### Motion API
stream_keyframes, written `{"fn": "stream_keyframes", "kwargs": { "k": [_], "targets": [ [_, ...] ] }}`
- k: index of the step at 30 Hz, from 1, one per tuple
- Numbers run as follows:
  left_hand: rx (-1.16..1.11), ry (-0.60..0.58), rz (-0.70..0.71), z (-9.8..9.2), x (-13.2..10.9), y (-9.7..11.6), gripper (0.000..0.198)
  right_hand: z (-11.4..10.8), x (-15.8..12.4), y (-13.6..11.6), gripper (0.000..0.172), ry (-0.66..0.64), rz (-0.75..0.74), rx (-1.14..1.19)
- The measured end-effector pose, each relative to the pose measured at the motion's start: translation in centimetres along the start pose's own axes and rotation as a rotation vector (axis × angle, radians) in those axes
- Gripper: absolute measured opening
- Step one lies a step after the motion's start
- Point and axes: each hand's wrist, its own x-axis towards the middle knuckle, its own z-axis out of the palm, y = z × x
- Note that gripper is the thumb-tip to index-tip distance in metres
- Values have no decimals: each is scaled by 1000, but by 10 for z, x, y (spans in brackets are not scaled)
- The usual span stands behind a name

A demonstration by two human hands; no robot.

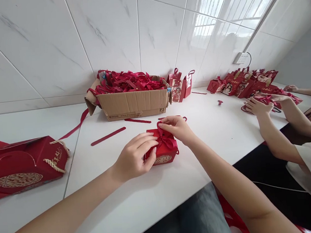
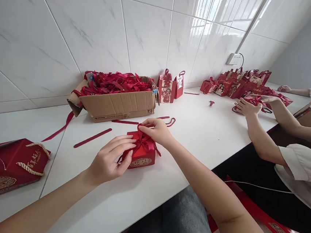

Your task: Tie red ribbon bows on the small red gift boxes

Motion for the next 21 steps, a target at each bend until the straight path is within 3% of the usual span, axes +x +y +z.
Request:
{"fn": "stream_keyframes", "kwargs": {
  "k": [6, 9, 11, 14, 16, 19, 21],
  "targets": [
    [85, 17, 158, 2, -3, -1, 22, 1, 0, 5, 27, 69, 49, 99],
    [131, -8, 142, 4, -2, 3, 20, -6, -6, 8, 34, 134, 0, 88],
    [185, -49, 96, 5, 1, 11, 20, -13, -17, 14, 38, 141, -68, 107],
    [207, -156, 13, 2, 5, 30, 22, -20, -37, 30, 43, -40, -201, 131],
    [114, -210, -73, -5, 10, 42, 29, -18, -47, 39, 45, -84, -268, 104],
    [-130, -171, -220, -20, 20, 47, 30, -11, -52, 46, 39, -28, -313, 58],
    [-205, -91, -361, -27, 27, 38, 24, -10, -50, 47, 34, 2, -321, 72]
  ]
}}
